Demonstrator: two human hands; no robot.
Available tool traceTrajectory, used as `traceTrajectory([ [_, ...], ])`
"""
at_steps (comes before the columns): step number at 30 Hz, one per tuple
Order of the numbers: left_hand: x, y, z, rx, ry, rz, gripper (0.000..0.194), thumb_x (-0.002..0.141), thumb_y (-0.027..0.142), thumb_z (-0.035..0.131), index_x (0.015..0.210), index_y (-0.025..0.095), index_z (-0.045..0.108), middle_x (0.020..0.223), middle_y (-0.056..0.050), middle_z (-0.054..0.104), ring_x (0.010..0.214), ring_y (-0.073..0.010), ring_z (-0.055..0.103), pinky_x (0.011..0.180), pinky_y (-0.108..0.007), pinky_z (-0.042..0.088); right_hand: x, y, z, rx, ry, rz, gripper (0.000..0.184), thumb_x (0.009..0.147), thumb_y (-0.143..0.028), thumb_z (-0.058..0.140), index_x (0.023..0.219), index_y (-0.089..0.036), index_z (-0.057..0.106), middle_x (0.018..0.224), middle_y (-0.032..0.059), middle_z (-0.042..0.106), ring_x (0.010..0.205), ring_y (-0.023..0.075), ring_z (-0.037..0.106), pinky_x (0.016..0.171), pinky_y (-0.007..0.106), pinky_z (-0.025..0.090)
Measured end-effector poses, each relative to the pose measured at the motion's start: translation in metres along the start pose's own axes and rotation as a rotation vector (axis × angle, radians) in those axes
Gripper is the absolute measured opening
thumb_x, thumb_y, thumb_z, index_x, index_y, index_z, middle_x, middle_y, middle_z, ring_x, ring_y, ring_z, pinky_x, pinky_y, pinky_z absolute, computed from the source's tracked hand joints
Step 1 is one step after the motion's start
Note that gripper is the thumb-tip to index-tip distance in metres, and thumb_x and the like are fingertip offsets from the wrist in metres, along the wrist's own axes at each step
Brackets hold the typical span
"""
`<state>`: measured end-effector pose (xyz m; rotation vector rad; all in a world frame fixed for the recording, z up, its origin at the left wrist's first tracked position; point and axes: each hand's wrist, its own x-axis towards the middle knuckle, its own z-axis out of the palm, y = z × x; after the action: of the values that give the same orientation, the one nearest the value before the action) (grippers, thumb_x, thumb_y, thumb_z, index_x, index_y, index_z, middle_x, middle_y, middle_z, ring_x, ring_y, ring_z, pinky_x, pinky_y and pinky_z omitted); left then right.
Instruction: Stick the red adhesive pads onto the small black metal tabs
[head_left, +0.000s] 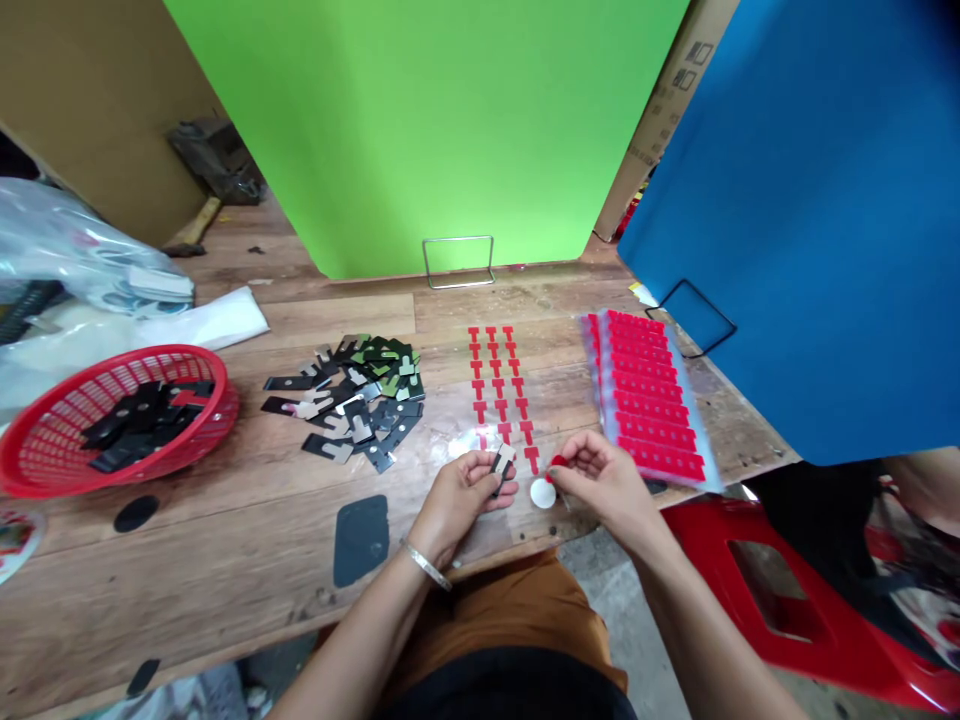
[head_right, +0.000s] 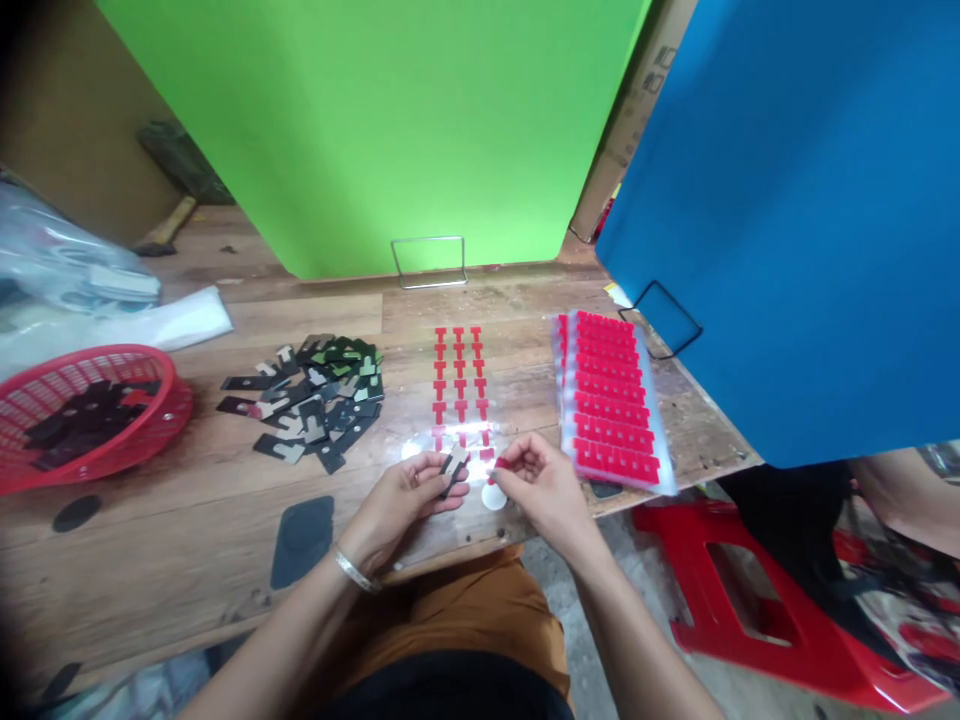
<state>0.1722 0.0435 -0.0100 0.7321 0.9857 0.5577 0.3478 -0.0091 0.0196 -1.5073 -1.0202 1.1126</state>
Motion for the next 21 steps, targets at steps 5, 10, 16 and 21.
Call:
traceTrajectory([
  [5, 0.0, -0.002, -0.002, -0.094, -0.01, -0.008, 0.019, 0.071, 0.007, 0.063, 0.088, 0.012, 0.055, 0.078, -0.007, 0.068, 0.071, -0.0161, 0.067, 0.07, -0.028, 0.054, 0.009, 0.025, 0.04, -0.02, 0.067, -0.085, 0.015, 0.069, -0.023, 0.064, 0.075, -0.019, 0.051, 0.067, -0.0023, 0.055, 0.056, 0.0103, 0.05, 0.051, 0.022, 0.04],
  [10, 0.001, -0.006, -0.004, -0.152, -0.049, 0.016, 0.02, 0.069, 0.003, 0.06, 0.086, 0.012, 0.056, 0.074, -0.004, 0.067, 0.066, -0.0136, 0.066, 0.072, -0.028, 0.054, 0.008, 0.034, 0.055, -0.03, 0.079, -0.112, 0.012, 0.072, -0.022, 0.062, 0.077, -0.02, 0.051, 0.067, -0.0036, 0.055, 0.053, 0.0091, 0.051, 0.048, 0.02, 0.041],
  [16, 0.002, -0.006, -0.006, -0.137, -0.084, 0.019, 0.022, 0.07, 0.003, 0.058, 0.09, 0.011, 0.057, 0.082, -0.007, 0.068, 0.07, -0.0149, 0.067, 0.072, -0.029, 0.054, 0.007, 0.035, 0.059, -0.002, 0.083, -0.123, 0.011, 0.074, -0.021, 0.061, 0.078, -0.02, 0.051, 0.069, -0.0035, 0.054, 0.052, 0.0084, 0.051, 0.047, 0.02, 0.04],
  [21, 0.0, -0.005, -0.005, -0.143, -0.069, 0.014, 0.021, 0.07, 0.003, 0.058, 0.09, 0.012, 0.056, 0.081, -0.006, 0.068, 0.068, -0.014, 0.066, 0.07, -0.028, 0.055, 0.007, 0.038, 0.062, 0.009, 0.093, -0.115, 0.011, 0.074, -0.02, 0.061, 0.079, -0.02, 0.051, 0.072, -0.0019, 0.055, 0.056, 0.0097, 0.051, 0.051, 0.021, 0.043],
])
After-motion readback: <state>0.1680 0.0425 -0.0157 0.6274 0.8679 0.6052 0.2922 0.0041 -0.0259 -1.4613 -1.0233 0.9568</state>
